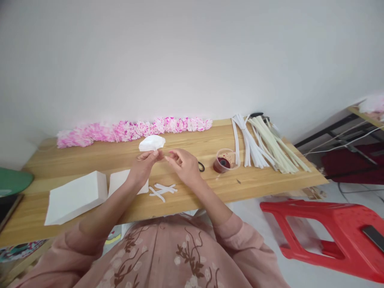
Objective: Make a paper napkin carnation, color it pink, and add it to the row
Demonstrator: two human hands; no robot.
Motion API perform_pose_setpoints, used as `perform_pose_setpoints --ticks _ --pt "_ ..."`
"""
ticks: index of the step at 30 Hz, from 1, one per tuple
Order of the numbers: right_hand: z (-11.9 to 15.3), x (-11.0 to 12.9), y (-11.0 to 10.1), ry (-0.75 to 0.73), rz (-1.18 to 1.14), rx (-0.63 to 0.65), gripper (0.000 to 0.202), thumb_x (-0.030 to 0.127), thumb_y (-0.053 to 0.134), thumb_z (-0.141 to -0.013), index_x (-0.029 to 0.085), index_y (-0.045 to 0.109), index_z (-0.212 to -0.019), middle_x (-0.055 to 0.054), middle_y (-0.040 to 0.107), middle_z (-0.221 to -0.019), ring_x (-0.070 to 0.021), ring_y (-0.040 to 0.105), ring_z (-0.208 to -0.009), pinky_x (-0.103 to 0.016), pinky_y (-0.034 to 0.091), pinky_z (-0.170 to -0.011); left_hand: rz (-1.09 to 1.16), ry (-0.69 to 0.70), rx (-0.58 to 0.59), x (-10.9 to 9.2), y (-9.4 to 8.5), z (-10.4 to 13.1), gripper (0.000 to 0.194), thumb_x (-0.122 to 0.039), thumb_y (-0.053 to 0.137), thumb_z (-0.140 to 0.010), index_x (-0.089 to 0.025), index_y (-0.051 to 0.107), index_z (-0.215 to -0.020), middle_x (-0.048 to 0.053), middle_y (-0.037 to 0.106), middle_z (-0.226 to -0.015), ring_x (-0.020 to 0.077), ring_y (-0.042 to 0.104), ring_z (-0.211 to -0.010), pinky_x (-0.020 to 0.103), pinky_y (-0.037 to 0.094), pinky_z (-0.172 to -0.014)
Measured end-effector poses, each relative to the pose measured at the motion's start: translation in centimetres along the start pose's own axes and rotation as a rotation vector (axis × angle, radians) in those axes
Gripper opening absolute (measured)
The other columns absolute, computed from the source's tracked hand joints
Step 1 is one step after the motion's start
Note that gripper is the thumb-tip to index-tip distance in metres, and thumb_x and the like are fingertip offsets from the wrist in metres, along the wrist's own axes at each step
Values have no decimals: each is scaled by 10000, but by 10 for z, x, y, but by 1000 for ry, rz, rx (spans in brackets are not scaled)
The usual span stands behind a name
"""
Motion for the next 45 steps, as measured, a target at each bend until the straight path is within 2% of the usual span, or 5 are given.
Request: perform_pose_setpoints --ticks 11,20,27,36,45 --pt "-14 3 16 94 -253 7 322 326 629 -818 225 605 -1123 -30 652 -913 -139 602 -774 -247 497 -632 -235 156 -15 -3 -16 -3 357 -398 822 -660 -173 775 -934 63 774 -970 244 680 -969 403 505 -943" --pt "-7 -15 7 12 -398 -90 228 314 618 -862 248 632 -1081 -34 681 -931 -155 627 -812 -306 527 -759 -616 506 -11 -25 -23 -4 228 -332 769 -705 -211 654 -549 76 704 -796 244 622 -873 401 455 -931" --pt "-11 -19 14 39 -336 30 316 320 536 -913 239 608 -1210 -55 666 -1000 -167 615 -858 -307 504 -737 -456 392 -45 -18 -24 1 245 -396 697 -776 -191 681 -644 55 726 -808 222 633 -846 357 501 -854" --pt "-7 -1 28 -151 -225 144 282 445 681 -802 232 588 -642 -36 553 -736 -192 528 -721 -334 443 -668 -319 211 272 13 -1 2 357 -507 754 -725 -199 659 -571 29 668 -632 211 635 -715 350 524 -756" --pt "-6 0 26 -148 -218 166 316 500 689 -803 238 597 -652 -45 573 -734 -196 533 -712 -345 448 -691 -293 215 327 7 10 4 425 -558 816 -624 -209 619 -484 17 609 -537 179 578 -598 370 544 -729"
Point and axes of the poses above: each hand's wrist, its own z-axis away from the middle knuckle, its own y-axis out of the palm, x = y × z, the point moved 8 cm from there along -z, towards the middle knuckle
